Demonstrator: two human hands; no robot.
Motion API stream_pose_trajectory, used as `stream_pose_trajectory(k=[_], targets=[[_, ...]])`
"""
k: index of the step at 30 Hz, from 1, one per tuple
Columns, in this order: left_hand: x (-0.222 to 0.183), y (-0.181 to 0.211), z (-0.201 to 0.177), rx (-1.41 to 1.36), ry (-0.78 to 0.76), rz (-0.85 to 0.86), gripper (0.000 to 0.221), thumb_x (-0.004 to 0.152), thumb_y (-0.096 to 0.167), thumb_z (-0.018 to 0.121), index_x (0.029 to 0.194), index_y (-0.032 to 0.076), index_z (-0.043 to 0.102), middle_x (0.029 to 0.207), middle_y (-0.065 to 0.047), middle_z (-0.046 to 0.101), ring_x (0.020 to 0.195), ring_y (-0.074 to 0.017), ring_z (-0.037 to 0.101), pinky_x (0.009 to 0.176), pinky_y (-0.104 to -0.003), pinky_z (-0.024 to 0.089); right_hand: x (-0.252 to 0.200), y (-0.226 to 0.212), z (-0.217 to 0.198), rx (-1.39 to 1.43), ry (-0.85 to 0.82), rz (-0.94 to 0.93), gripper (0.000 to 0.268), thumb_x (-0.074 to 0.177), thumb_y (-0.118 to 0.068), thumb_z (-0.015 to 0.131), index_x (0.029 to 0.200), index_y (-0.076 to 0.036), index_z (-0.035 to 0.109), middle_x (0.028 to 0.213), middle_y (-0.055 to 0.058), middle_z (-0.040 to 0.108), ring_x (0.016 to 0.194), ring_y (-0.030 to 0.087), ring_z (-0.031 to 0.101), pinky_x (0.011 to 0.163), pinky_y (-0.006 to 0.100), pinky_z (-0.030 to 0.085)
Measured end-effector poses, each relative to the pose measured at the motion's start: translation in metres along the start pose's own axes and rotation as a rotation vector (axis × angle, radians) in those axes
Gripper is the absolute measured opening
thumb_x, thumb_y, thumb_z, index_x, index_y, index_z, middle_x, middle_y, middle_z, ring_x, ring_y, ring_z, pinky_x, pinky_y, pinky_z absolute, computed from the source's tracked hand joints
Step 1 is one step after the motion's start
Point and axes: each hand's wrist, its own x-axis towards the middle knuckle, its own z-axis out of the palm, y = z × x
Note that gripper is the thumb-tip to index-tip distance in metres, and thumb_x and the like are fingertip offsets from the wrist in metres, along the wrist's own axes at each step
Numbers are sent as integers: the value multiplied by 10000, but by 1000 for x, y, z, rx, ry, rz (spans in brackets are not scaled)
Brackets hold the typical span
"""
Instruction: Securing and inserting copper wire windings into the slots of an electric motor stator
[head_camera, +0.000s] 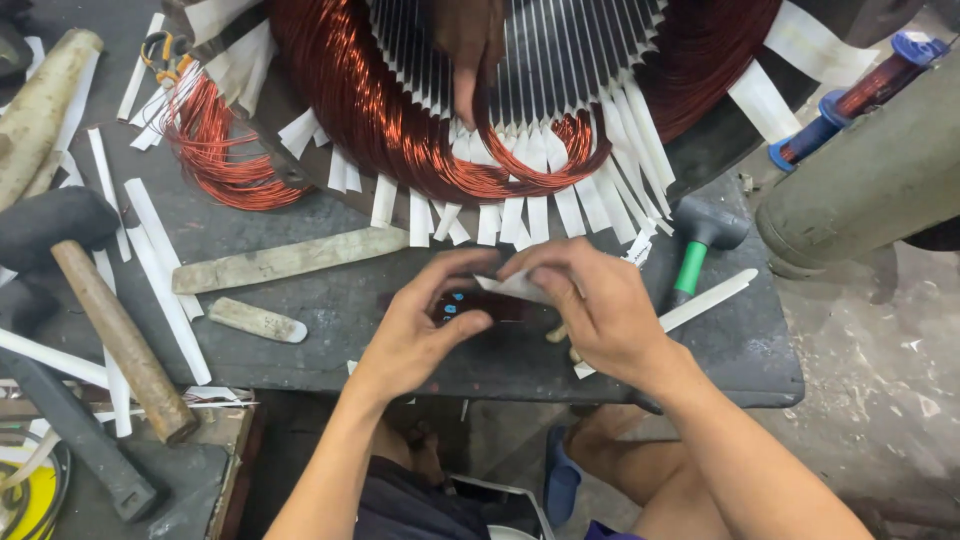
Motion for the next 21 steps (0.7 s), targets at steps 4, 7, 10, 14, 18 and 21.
stream_pose_trajectory(k=[4, 7, 10, 14, 18, 21], targets=[[9, -4, 11, -188, 48, 38, 222, 957, 136, 836, 1139, 23, 782, 1033, -109, 793, 1064, -206, 762, 1002, -406, 613, 10, 4, 13, 211, 155, 182, 209, 1122, -199, 583, 1195, -31, 682, 910, 124, 803, 841, 215, 760, 834, 388, 609], [9, -32, 14, -327, 63, -33, 300, 983, 124, 802, 1246, 21, 703, 1066, -125, 809, 1029, -188, 765, 991, -401, 614, 18, 13, 30, 363, 261, 272, 221, 1142, -193, 579, 1245, -16, 661, 908, 93, 773, 861, 136, 670, 857, 350, 587], [6, -40, 14, -424, 113, -128, 297, 994, 106, 778, 1260, 11, 687, 1040, -132, 816, 951, -180, 773, 887, -374, 638, 23, 12, 48, 506, 288, 373, 278, 1125, -196, 618, 1346, -28, 630, 992, 77, 766, 933, 115, 640, 875, 329, 578], [0, -59, -1, -482, 345, -267, 259, 999, 109, 773, 1209, -31, 715, 954, -135, 811, 784, -178, 781, 679, -306, 671, 22, 18, 65, 782, 67, 636, 836, 931, -151, 836, 1612, 31, 388, 1221, 251, 731, 1036, 294, 754, 892, 436, 662], [-8, -50, -21, -454, 327, -293, 320, 1031, 148, 723, 1282, -50, 706, 1002, -191, 827, 802, -238, 810, 709, -366, 699, 23, 21, 68, 860, 27, 713, 923, 866, 28, 836, 1652, -23, 355, 1081, 178, 747, 929, 244, 767, 828, 396, 694], [-20, -56, -34, -259, 209, -262, 320, 1064, 134, 660, 1297, -81, 701, 1041, -280, 813, 838, -320, 822, 698, -408, 698, 38, 20, 68, 837, 164, 648, 789, 991, 23, 677, 1676, -83, 300, 1286, 180, 678, 1087, 266, 731, 901, 417, 670]])
